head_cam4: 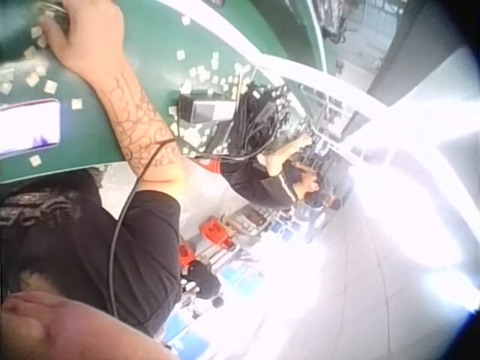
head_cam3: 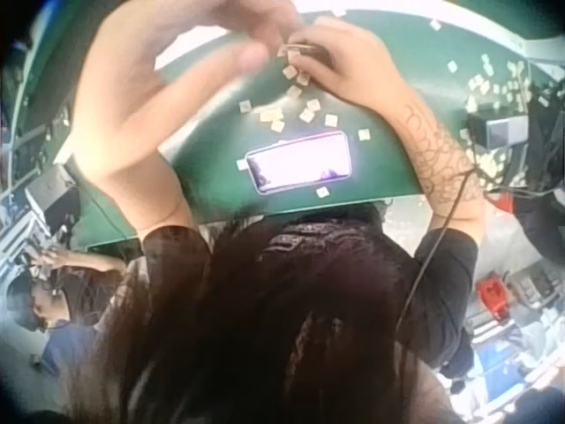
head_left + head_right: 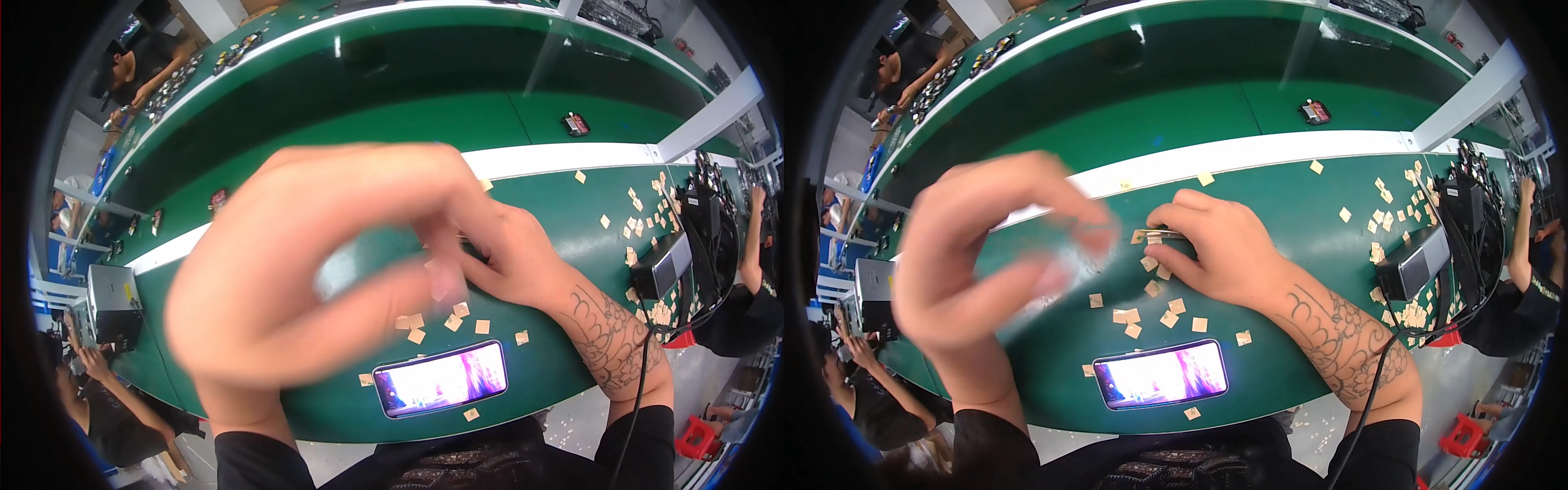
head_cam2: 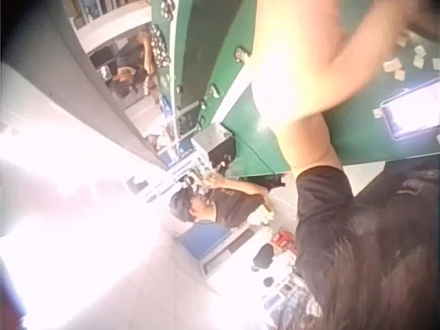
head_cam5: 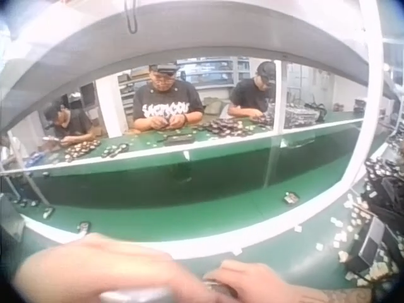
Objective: Assembling small electronic components (possibly speakers or sensors) at a factory workbench.
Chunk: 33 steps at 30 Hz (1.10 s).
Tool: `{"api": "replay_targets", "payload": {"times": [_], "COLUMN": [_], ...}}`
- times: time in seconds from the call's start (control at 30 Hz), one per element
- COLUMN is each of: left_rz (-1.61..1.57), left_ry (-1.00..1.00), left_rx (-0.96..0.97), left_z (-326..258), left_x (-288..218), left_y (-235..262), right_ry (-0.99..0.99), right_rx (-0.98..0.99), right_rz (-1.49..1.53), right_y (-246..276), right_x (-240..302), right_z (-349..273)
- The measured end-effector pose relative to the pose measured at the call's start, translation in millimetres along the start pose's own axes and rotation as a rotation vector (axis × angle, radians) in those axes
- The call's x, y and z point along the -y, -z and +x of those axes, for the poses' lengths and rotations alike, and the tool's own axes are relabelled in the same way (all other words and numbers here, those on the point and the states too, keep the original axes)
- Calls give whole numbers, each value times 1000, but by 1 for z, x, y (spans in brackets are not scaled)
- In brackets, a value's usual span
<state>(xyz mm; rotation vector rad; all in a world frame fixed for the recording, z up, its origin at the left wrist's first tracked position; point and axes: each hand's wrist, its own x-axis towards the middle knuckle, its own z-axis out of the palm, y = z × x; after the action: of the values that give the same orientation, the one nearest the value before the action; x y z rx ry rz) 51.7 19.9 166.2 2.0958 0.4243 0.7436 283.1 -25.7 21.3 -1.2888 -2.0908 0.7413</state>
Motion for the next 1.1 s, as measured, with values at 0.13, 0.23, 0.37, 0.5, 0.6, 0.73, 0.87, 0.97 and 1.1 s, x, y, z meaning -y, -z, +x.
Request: {"api": "replay_targets", "payload": {"times": [0.13,0.23,0.37,0.5,0.6,0.73,0.87,0.97,1.1], "left_rz": [711,826,1075,1326,1270,935,981,1001,1031], "left_ry": [220,359,396,419,474,649,657,698,669], "left_rx": [-142,-285,-470,-536,-640,-620,-473,-445,-427], "left_z": [-12,-44,-108,-159,-167,-162,-162,-156,-154], "left_x": [62,114,152,183,193,181,167,162,158], "left_y": [31,65,107,126,127,120,114,110,110], "right_ry": [68,107,135,110,102,85,88,88,90], "right_rx": [-53,-98,-129,-53,-33,-70,-92,-96,-103], "right_rz": [-5,44,73,76,26,73,71,74,94], "right_y": [0,0,-1,0,2,-3,-2,-2,-1], "right_x": [12,7,6,10,14,11,9,9,9], "right_z": [3,1,7,4,5,4,6,6,7]}}
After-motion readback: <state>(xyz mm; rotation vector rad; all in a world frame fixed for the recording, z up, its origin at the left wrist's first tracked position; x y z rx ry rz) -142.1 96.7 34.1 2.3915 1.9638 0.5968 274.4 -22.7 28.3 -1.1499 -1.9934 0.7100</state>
